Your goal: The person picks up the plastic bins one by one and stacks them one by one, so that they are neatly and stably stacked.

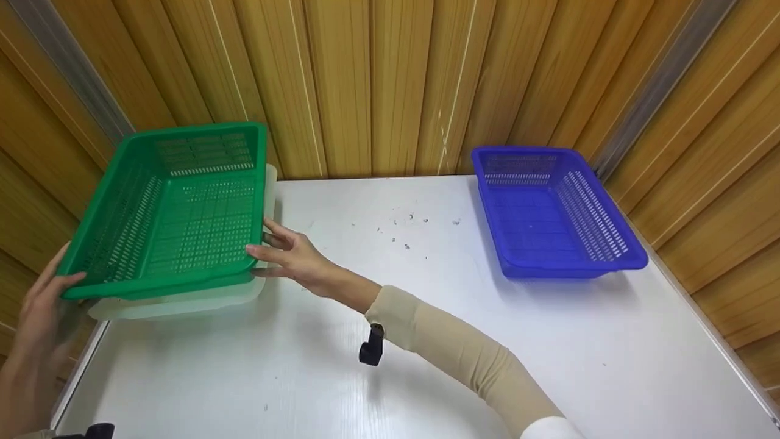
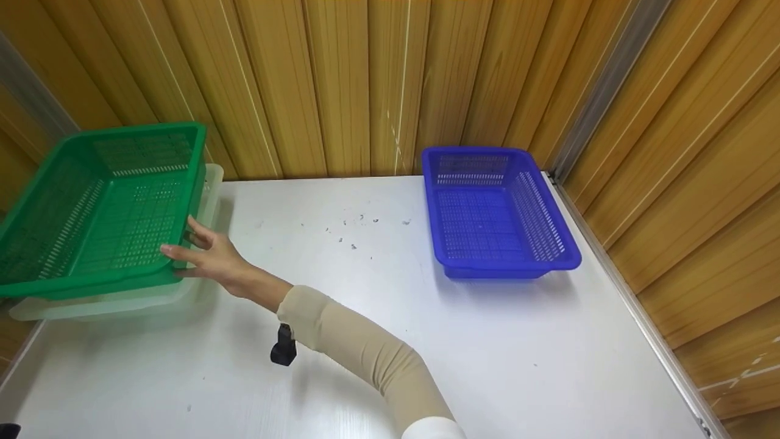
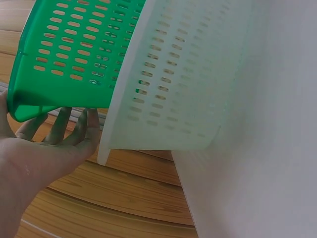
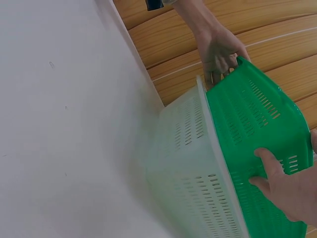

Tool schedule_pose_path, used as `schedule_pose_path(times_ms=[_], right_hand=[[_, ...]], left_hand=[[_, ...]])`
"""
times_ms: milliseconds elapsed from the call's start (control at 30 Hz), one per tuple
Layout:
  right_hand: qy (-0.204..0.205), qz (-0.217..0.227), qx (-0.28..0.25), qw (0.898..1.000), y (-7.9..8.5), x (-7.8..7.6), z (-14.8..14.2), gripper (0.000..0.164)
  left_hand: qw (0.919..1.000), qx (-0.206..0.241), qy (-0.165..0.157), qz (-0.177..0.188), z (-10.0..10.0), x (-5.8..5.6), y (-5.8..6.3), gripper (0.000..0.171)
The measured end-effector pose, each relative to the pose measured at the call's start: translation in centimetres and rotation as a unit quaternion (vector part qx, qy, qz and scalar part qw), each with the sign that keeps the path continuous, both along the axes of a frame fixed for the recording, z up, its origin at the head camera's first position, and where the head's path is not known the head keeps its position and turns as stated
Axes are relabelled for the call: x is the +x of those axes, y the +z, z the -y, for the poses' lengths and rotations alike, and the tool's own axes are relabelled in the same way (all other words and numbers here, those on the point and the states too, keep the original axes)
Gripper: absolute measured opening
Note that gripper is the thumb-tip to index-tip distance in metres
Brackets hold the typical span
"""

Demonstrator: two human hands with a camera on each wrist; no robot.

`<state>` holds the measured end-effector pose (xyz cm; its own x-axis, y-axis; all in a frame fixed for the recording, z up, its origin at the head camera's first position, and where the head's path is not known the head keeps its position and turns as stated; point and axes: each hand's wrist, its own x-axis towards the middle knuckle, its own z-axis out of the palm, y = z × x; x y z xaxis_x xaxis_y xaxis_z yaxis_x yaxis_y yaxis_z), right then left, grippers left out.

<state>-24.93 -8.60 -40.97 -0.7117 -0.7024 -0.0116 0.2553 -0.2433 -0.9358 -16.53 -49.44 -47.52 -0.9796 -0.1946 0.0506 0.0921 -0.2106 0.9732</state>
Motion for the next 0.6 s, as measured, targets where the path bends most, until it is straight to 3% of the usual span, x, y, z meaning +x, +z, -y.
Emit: schedule_pose_path(times_ms=[167,233,333,500,600], right_hand=[[-0.007,-0.004,0.026,1.0,-0.6,0.0,0.1,0.068],[-0.015,-0.009,0.044,0.999,-0.8,0.0,0.1,0.069],[-0.024,-0.025,0.07,0.997,-1.2,-0.1,0.3,0.07],[-0.031,-0.069,0.113,0.991,-1.8,-0.2,0.2,0.07],[-0.042,-0.096,0.151,0.983,-2.2,-0.3,0.0,0.07]], left_hand=[[0.9995,-0.016,0.021,0.019,4.1,-2.1,-4.1,0.06],[0.9988,-0.021,0.031,0.032,4.8,-2.5,-4.8,0.06],[0.9974,-0.028,0.04,0.053,3.4,-2.1,-3.9,0.06],[0.9941,-0.038,0.052,0.087,-1.6,-0.4,-0.5,0.058],[0.9937,-0.027,0.044,0.099,-4.1,0.5,0.7,0.058]])
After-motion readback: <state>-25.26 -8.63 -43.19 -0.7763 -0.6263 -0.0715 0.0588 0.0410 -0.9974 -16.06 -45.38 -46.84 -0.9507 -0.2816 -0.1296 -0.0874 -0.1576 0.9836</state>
